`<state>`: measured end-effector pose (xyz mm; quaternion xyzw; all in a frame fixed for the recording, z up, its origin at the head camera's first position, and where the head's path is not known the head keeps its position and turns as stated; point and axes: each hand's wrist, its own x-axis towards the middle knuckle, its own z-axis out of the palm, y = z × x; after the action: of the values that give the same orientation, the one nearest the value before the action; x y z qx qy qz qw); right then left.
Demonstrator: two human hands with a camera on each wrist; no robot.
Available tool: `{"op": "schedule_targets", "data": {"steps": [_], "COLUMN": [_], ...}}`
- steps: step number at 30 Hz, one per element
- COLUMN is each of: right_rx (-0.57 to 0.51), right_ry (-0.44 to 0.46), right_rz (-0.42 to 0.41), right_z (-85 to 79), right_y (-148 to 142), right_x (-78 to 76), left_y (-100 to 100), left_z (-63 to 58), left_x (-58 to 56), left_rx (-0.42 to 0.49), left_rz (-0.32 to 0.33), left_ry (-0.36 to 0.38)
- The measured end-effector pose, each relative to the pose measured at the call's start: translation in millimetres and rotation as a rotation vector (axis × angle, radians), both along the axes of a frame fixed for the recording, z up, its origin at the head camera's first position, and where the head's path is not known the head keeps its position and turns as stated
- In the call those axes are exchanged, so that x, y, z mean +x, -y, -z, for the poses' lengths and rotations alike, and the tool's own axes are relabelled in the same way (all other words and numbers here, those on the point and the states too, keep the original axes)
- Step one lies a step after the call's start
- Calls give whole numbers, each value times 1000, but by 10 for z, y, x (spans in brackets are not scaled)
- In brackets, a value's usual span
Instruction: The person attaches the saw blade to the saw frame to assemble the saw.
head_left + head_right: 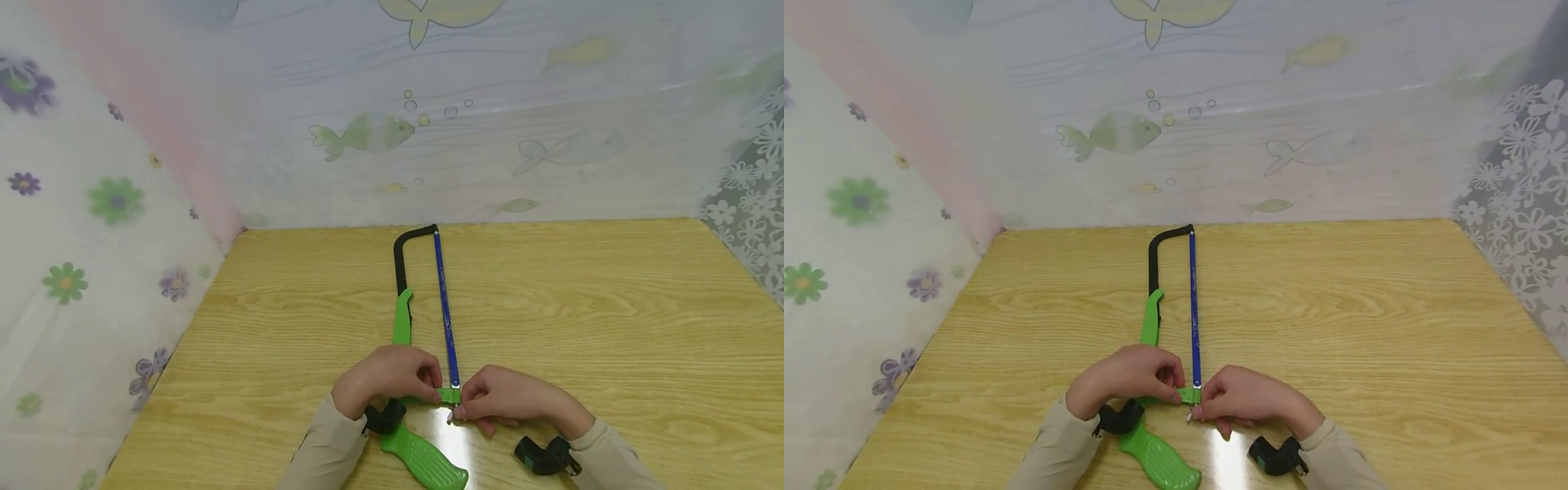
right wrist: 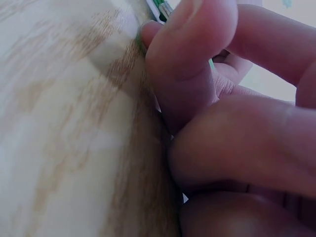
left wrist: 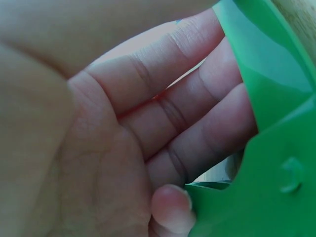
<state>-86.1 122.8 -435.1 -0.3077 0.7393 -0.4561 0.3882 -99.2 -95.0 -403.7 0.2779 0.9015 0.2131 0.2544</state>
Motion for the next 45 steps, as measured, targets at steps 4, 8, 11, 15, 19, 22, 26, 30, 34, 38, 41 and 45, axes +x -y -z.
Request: {"op": "schedule_targets", "data": {"steps": [4,8,11,15,19,22,26,30,34,38,41,45], "right_rx": [-8,-14,-23,-32,-34,-35,-32,-26,-16,-14,-12,-10], "right_ry": [7,27,35,37,40,43,39,26,13,18,24,24], "right_rz": [9,26,37,43,46,44,35,36,39,36,32,33], "right_z": [4,7,8,8,13,18,13,8,7,8,10,5], "right_y": [-3,-4,-8,-13,-12,-13,-13,-11,-9,-5,-1,7], "right_x": [2,18,24,21,17,19,22,16,13,18,20,12], "left_y": [-6,-4,0,3,10,11,8,5,1,2,5,7], "left_z": [-4,0,3,6,21,31,46,51,43,40,45,41], "left_x": [0,11,13,4,-3,-2,-3,-14,-21,-10,-4,-6], "left_rx": [-4,-5,-1,-1,-2,2,4,1,-3,-4,-2,-1], "left_rz": [-2,-2,-3,-1,6,9,11,10,9,9,8,4], "left_ry": [1,1,3,0,-7,-6,0,-4,-7,-5,-5,-1]}}
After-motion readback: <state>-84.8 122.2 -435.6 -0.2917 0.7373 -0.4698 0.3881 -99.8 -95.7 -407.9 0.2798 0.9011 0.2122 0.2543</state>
